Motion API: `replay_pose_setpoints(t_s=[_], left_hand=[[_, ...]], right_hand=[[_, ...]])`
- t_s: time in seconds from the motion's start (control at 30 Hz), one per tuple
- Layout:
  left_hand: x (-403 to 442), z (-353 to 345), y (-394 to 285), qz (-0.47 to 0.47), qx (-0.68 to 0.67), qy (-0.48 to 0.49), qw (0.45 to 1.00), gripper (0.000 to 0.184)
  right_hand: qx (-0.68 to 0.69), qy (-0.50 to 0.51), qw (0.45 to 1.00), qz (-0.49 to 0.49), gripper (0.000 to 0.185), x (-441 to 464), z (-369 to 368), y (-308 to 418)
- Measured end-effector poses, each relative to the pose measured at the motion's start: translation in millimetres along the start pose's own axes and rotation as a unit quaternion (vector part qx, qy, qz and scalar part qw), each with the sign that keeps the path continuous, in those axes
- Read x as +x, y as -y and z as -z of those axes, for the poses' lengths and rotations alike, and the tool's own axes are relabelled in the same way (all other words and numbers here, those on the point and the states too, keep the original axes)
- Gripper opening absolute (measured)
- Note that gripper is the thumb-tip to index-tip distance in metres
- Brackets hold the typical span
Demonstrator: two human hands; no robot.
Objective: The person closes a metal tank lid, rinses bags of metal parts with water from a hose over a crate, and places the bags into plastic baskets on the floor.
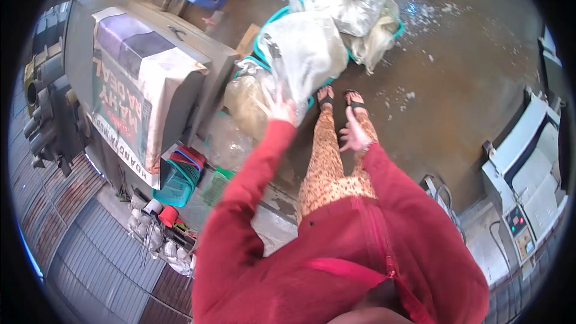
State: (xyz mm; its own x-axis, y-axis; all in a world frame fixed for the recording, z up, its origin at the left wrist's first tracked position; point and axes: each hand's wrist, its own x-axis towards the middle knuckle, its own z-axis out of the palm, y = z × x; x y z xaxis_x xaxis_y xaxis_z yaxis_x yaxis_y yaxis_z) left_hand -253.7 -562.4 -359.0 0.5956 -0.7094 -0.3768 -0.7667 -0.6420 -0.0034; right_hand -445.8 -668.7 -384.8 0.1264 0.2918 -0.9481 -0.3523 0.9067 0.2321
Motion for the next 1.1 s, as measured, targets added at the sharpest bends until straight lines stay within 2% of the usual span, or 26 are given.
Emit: replay_pose_setpoints(t_s=[0.03, 0.07, 0.1, 0.13, 0.17, 0.2, 0.27, 0.33, 0.37, 0.4, 0.43, 0.47, 0.5, 0.53, 0.57, 0.6, 0.63, 0.67, 0.7, 0.73, 0.8, 0.83, 0.9, 1.0, 1.07, 1.1], left_hand=[[-10.7, -12.7, -2.7, -0.003, -0.053, 0.073, 0.996, 0.023], [-21.9, -13.5, -5.0, 0.077, -0.320, 0.074, 0.941, 0.031], [-32.1, -12.8, -14.9, 0.195, -0.494, 0.105, 0.841, 0.037], [-38.8, -6.7, -19.6, 0.267, -0.570, 0.203, 0.750, 0.039], [-53.0, -25.8, -34.9, 0.323, -0.823, 0.074, 0.462, 0.036], [-46.6, 2.6, -40.3, 0.382, -0.901, 0.024, 0.205, 0.030], [-59.0, -17.6, -37.3, 0.429, -0.869, -0.018, -0.245, 0.024], [-61.5, -3.1, -47.8, 0.331, -0.830, 0.012, -0.449, 0.018], [-67.8, -1.6, -52.3, 0.278, -0.835, 0.026, -0.475, 0.016], [-71.6, -0.3, -54.5, 0.242, -0.840, 0.036, -0.484, 0.014], [-76.4, -4.0, -58.2, 0.209, -0.860, 0.048, -0.464, 0.013], [-80.1, -11.9, -58.5, 0.176, -0.880, 0.058, -0.438, 0.013], [-78.0, -22.2, -55.2, 0.191, -0.899, 0.083, -0.386, 0.022], [-69.3, -35.1, -51.3, 0.232, -0.925, 0.139, -0.267, 0.027], [-54.5, -45.8, -45.4, 0.274, -0.931, 0.193, -0.142, 0.033], [-42.1, -57.5, -38.7, 0.310, -0.919, 0.244, -0.016, 0.038], [-40.4, -86.5, -36.8, 0.345, -0.904, 0.247, 0.050, 0.053], [-35.0, -116.5, -30.8, 0.411, -0.843, 0.278, 0.207, 0.065], [-30.1, -139.5, -26.6, 0.442, -0.765, 0.183, 0.431, 0.072], [-37.6, -194.6, -4.4, 0.285, -0.533, 0.057, 0.795, 0.075], [3.9, -170.4, 26.7, 0.331, -0.413, -0.016, 0.848, 0.075], [34.1, -157.9, 38.1, 0.268, -0.366, -0.084, 0.888, 0.077], [103.0, -126.3, 49.6, 0.146, -0.289, -0.084, 0.943, 0.085], [199.3, -152.5, 47.2, -0.025, -0.126, -0.102, 0.986, 0.094], [250.4, -200.2, 50.7, -0.093, -0.214, -0.059, 0.971, 0.093], [265.7, -218.5, 58.5, -0.118, -0.313, 0.039, 0.941, 0.091]], right_hand=[[0.071, 0.031, 0.995, -0.056, 0.092, 36.4, -25.3, 2.9], [0.144, 0.059, 0.981, -0.114, 0.096, 71.4, -47.0, 4.6], [0.210, 0.203, 0.955, 0.041, 0.093, 105.1, -66.6, 4.7], [0.270, 0.330, 0.884, 0.192, 0.091, 131.6, -80.0, 1.7], [0.297, 0.358, 0.872, 0.154, 0.088, 145.3, -87.0, 1.8], [0.322, 0.380, 0.860, 0.113, 0.085, 146.6, -91.9, 6.8], [0.366, 0.419, 0.830, 0.038, 0.079, 128.7, -106.5, 29.2], [0.394, 0.466, 0.792, -0.019, 0.073, 122.2, -120.6, 59.9], [0.258, 0.371, 0.892, 0.010, 0.063, 130.5, -116.8, 64.4], [0.112, 0.263, 0.957, 0.039, 0.053, 125.9, -122.2, 71.0], [-0.034, 0.112, 0.991, 0.059, 0.042, 117.5, -122.7, 74.6], [-0.070, 0.016, 0.990, 0.119, 0.038, 97.5, -140.4, 78.3], [-0.317, -0.018, 0.938, 0.139, 0.035, 113.7, -127.8, 91.1], [-0.542, -0.048, 0.826, 0.148, 0.032, 133.0, -117.0, 104.6], [-0.775, -0.075, 0.604, 0.170, 0.030, 120.4, -133.9, 118.1], [-0.850, -0.102, 0.492, 0.159, 0.023, 125.0, -131.9, 116.8], [-0.922, -0.077, 0.314, 0.212, 0.018, 130.5, -127.9, 121.3], [-0.958, -0.047, 0.122, 0.256, 0.014, 138.1, -123.9, 130.0], [-0.961, -0.055, 0.011, 0.271, 0.010, 151.1, -121.7, 144.4], [-0.953, -0.061, -0.098, 0.281, 0.007, 168.3, -119.9, 164.9], [-0.862, -0.028, -0.226, 0.452, 0.008, 197.6, -123.5, 232.0], [-0.847, 0.014, -0.283, 0.450, 0.008, 182.8, -148.1, 256.9], [-0.841, 0.104, -0.345, 0.403, 0.004, 178.0, -174.1, 266.5], [-0.777, 0.244, -0.340, 0.470, 0.005, 192.9, -183.3, 262.4], [-0.771, 0.243, -0.236, 0.539, 0.005, 228.4, -166.7, 283.6], [-0.789, 0.216, -0.278, 0.503, 0.030, 222.7, -168.3, 291.9]])
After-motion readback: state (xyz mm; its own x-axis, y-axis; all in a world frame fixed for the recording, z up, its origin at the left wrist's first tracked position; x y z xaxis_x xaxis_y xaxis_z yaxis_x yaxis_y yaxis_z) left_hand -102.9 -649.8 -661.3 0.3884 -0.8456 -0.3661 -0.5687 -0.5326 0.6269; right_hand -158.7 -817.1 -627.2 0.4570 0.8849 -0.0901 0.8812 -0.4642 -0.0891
